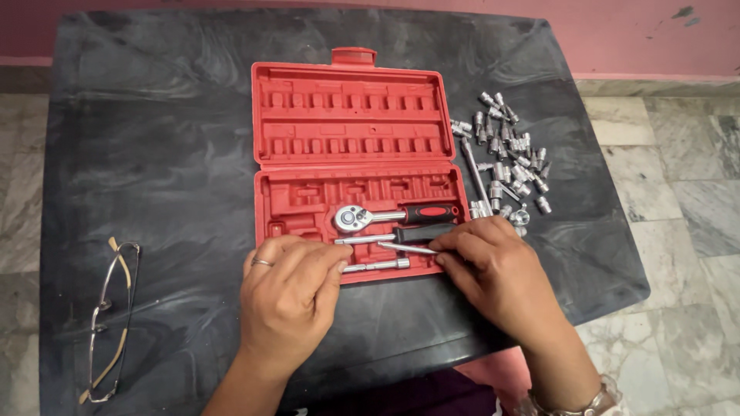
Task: The person organizes a socket wrench set by picking up individual sockets and placing them into the designated slots within a red plastic case.
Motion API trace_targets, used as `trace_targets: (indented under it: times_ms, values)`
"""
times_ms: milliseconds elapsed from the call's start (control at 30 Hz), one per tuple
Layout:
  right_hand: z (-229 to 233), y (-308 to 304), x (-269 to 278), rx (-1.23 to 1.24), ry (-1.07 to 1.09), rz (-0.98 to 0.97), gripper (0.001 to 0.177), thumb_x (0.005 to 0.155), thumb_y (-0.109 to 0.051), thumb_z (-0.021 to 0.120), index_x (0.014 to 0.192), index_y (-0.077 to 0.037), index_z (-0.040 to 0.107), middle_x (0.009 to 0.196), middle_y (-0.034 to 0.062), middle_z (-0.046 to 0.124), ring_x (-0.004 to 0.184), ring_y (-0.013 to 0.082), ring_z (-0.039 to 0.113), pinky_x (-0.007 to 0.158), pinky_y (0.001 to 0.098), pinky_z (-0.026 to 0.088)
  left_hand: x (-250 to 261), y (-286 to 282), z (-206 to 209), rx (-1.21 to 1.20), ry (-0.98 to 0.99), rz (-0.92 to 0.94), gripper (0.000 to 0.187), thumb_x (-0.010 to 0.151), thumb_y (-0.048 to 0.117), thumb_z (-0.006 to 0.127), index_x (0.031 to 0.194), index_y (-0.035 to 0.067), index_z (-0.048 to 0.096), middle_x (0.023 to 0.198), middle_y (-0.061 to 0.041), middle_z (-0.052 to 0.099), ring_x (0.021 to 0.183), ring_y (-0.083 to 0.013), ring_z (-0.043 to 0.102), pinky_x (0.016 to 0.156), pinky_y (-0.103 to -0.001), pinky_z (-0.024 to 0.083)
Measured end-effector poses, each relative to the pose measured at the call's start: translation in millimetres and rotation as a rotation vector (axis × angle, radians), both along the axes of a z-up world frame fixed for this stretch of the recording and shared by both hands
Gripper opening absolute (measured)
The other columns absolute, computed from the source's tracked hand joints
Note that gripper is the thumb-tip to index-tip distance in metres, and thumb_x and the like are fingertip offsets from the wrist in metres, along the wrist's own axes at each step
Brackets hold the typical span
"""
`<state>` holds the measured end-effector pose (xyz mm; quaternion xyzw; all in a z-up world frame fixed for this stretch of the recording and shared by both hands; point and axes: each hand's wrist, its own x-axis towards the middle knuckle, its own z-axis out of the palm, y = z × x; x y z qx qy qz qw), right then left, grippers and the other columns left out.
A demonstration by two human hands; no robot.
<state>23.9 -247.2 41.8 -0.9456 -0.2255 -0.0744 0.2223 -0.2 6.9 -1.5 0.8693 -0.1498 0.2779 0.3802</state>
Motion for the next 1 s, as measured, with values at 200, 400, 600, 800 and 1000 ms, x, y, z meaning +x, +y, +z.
trace_targets:
  times_ms: [200, 400, 600, 800, 1000]
  values:
    - [1.8, -32.2, -6.1, 0.171, 0.039, -0.155, 0.026, 0.083, -0.008, 0.077, 0.108, -0.009, 0.076, 0.102, 0.0076, 0.074, 0.096, 0.0231, 0.070, 0.083, 0.0332, 0.055, 0.5, -0.3, 4.1, 0.018, 0.004, -0.004, 0.015, 0.084, 0.010, 0.078, 0.098, 0.013, 0.074, 0.090, 0.001, 0.072, 0.092, -0.0217, 0.066, 0.085, -0.039, 0.046]
    - [-4.4, -43.2, -14.0, 0.237, 0.083, -0.237, 0.026, 0.081, -0.006, 0.077, 0.107, -0.008, 0.077, 0.101, 0.0073, 0.073, 0.091, 0.0210, 0.071, 0.075, 0.0305, 0.055, 1.0, -13.4, 25.3, 0.144, 0.041, -0.127, 0.018, 0.083, 0.011, 0.074, 0.102, 0.012, 0.074, 0.094, 0.000, 0.071, 0.094, -0.0246, 0.064, 0.085, -0.043, 0.047]
    - [-6.9, -27.2, -11.5, 0.269, 0.133, -0.235, 0.022, 0.084, -0.008, 0.076, 0.106, -0.009, 0.077, 0.100, 0.0061, 0.072, 0.088, 0.0197, 0.072, 0.075, 0.0300, 0.057, 33.6, -24.7, 26.9, 0.349, 0.167, -0.198, 0.011, 0.082, 0.011, 0.069, 0.093, 0.008, 0.071, 0.090, -0.007, 0.067, 0.089, -0.0297, 0.063, 0.076, -0.046, 0.046]
    - [-8.5, -21.4, -10.3, 0.179, 0.103, -0.277, 0.018, 0.082, -0.011, 0.077, 0.100, -0.011, 0.078, 0.101, 0.0058, 0.072, 0.090, 0.0225, 0.071, 0.075, 0.0329, 0.057, 39.9, -24.1, 17.4, 0.316, 0.102, -0.255, 0.007, 0.082, 0.014, 0.071, 0.084, 0.009, 0.069, 0.082, -0.006, 0.063, 0.084, -0.0288, 0.061, 0.075, -0.045, 0.047]
    - [-11.0, -14.4, -7.1, 0.138, -0.014, -0.229, 0.014, 0.082, -0.011, 0.075, 0.095, -0.008, 0.073, 0.101, 0.0066, 0.070, 0.097, 0.0268, 0.066, 0.084, 0.0367, 0.053, 37.7, -23.2, 14.9, 0.272, 0.057, -0.280, 0.007, 0.084, 0.015, 0.071, 0.082, 0.009, 0.068, 0.082, -0.006, 0.062, 0.085, -0.0285, 0.061, 0.073, -0.044, 0.045]
